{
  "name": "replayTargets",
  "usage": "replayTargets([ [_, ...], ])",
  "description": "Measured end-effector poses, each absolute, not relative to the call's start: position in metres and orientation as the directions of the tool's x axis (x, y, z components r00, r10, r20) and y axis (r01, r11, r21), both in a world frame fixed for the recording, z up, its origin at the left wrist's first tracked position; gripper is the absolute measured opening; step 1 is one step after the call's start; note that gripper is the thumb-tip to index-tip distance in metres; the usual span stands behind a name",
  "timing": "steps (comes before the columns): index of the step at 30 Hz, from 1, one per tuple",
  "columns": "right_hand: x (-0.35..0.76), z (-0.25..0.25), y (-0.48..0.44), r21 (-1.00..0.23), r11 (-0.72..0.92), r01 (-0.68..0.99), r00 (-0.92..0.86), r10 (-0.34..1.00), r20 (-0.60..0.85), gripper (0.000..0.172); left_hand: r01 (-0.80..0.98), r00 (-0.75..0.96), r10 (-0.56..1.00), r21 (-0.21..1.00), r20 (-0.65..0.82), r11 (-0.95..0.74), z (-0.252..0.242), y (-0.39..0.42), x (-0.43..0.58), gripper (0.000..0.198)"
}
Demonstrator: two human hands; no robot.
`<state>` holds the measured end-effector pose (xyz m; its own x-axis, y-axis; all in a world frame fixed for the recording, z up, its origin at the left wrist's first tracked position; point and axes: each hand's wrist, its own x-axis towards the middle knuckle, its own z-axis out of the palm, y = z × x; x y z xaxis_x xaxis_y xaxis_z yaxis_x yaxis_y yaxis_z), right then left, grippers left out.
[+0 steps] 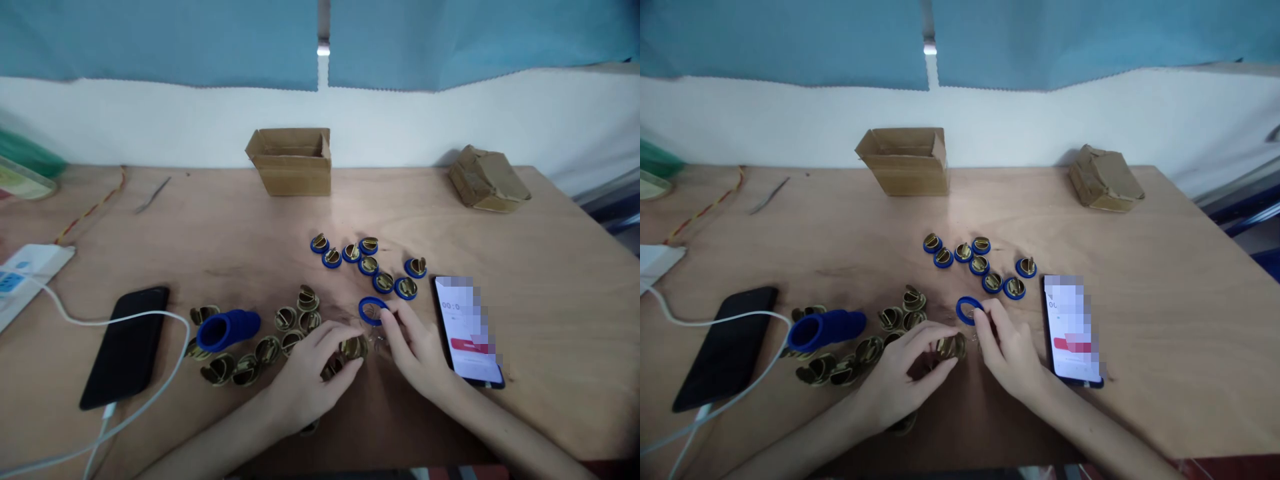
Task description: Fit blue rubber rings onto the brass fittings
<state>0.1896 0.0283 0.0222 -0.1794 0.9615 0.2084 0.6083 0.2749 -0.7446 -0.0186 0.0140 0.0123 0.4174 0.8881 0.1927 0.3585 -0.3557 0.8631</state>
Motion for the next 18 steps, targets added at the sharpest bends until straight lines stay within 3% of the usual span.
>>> replayTargets([
  [9, 0.191, 0.023, 0.029, -0.724, 0.313, 0.615, -0.213, 0.95, 0.23, 0.022, 0.557, 0.43, 0.843, 0.64, 0.323, -0.529, 0.009, 0.024, -0.036, 0.029],
  [18, 0.191, 0.02, 0.029, -0.707, 0.344, 0.618, -0.237, 0.939, 0.25, 0.021, 0.686, 0.615, 0.784, 0.435, 0.081, -0.583, 0.023, 0.035, -0.05, 0.01],
])
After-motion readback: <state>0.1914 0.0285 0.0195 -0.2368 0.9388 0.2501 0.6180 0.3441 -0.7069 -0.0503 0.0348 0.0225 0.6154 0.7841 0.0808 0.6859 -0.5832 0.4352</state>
